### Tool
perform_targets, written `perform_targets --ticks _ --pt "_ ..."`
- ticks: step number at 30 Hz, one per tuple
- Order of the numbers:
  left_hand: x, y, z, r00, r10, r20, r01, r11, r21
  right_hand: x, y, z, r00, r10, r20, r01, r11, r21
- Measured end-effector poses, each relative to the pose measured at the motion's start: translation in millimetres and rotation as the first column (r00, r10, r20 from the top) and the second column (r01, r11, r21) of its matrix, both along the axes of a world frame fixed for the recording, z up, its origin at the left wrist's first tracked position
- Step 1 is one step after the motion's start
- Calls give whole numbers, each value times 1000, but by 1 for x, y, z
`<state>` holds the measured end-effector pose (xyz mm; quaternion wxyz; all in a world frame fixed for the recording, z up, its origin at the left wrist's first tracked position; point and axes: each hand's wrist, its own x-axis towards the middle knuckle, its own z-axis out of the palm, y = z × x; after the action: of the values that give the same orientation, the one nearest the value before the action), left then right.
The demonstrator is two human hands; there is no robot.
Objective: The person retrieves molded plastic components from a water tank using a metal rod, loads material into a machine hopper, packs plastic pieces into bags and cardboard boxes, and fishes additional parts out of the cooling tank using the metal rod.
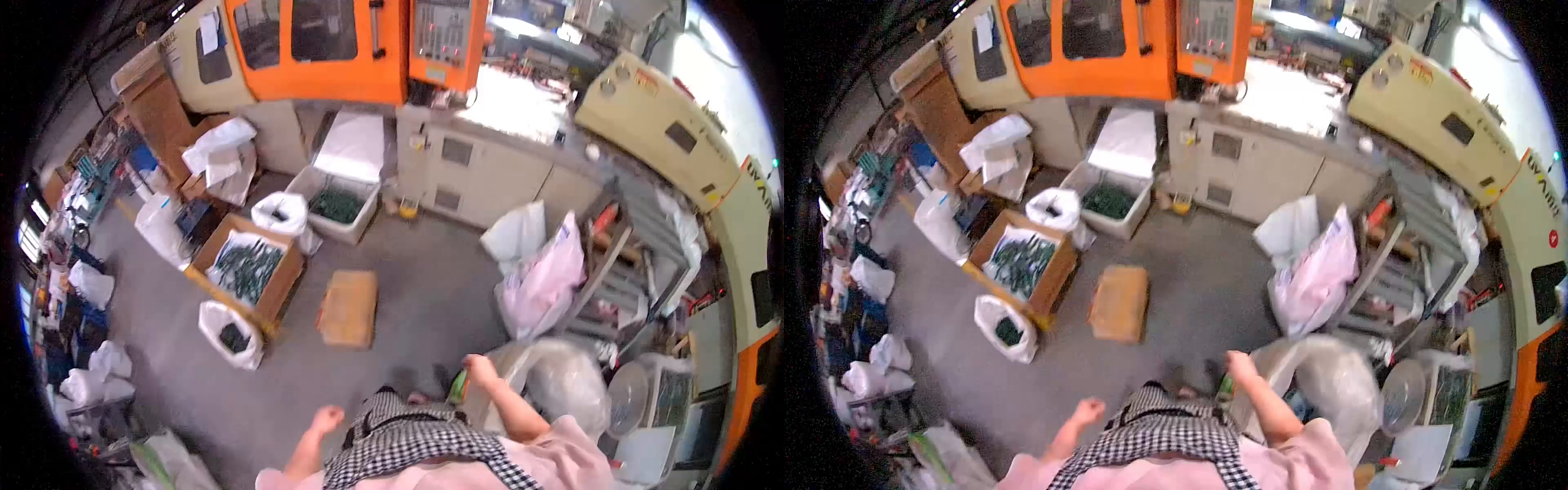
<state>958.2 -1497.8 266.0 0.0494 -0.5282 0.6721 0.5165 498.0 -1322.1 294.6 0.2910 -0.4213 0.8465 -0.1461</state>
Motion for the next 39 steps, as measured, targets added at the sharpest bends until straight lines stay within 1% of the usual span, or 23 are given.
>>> perform_targets --ticks 1,3,4,6,8,9,11,15,17,18,19,20,21,22,23,25,26,27,29,33,35,37,39 --pt "-35 -29 3 999 -29 32 28 999 17 -24 -40 9 1000 13 -1 -13 992 -123" --pt "-15 -19 -34 918 -345 197 344 938 42 -51 -127 47 989 91 -118 -118 959 -256" --pt "2 -24 -91 937 -279 212 279 960 29 -70 -165 68 981 87 -172 -137 942 -306" --pt "-16 -61 -73 944 -83 318 16 978 210 -120 -244 109 961 53 -270 -160 908 -388" --pt "-37 -111 -72 936 64 347 -156 957 243 -169 -316 150 944 -58 -326 -131 838 -530" --pt "-50 -142 -71 930 139 339 -228 943 240 -199 -356 176 951 -93 -293 -87 833 -546" --pt "-80 -195 -61 911 287 297 -361 902 235 -266 -430 227 897 -194 -398 -168 683 -711" --pt "-142 -311 -54 859 498 121 -512 836 197 -351 -550 344 785 -393 -479 -90 693 -715" --pt "-184 -363 -44 843 537 21 -530 825 197 -391 -597 399 652 -489 -579 -99 702 -705" --pt "-210 -381 -32 848 529 20 -522 830 196 -411 -619 424 516 -549 -657 -117 715 -689" --pt "-234 -398 -27 806 576 -135 -539 810 232 -430 -638 443 364 -593 -718 -136 729 -671" --pt "-256 -416 -27 738 611 -287 -549 790 272 -447 -655 461 356 -597 -719 -138 727 -673" --pt "-278 -432 -25 736 607 -299 -543 793 276 -463 -671 481 285 -626 -726 -122 727 -675" --pt "-290 -431 -25 690 624 -368 -554 781 286 -476 -681 489 219 -641 -736 -104 735 -670" --pt "-302 -431 -26 639 635 -434 -562 771 299 -485 -688 487 222 -626 -748 -104 747 -656" --pt "-337 -442 -12 637 649 -416 -579 759 297 -504 -706 498 258 -615 -745 -75 756 -650" --pt "-360 -451 -6 649 654 -388 -585 756 296 -520 -716 492 107 -666 -739 -153 723 -674" --pt "-376 -458 2 656 666 -355 -598 745 295 -524 -718 494 102 -670 -735 -163 717 -677" --pt "-403 -476 13 670 675 -310 -609 738 290 -520 -719 502 217 -620 -754 -46 765 -642" --pt "-436 -507 24 684 678 -270 -615 735 287 -523 -719 499 200 -629 -752 -86 753 -653" --pt "-443 -522 26 694 670 -266 -607 742 286 -524 -717 493 184 -668 -721 -195 694 -693" --pt "-447 -537 28 709 653 -266 -592 756 279 -526 -715 489 226 -668 -709 -200 680 -705" --pt "-449 -549 28 723 636 -269 -573 770 280 -545 -718 477 299 -753 -586 -366 476 -799"
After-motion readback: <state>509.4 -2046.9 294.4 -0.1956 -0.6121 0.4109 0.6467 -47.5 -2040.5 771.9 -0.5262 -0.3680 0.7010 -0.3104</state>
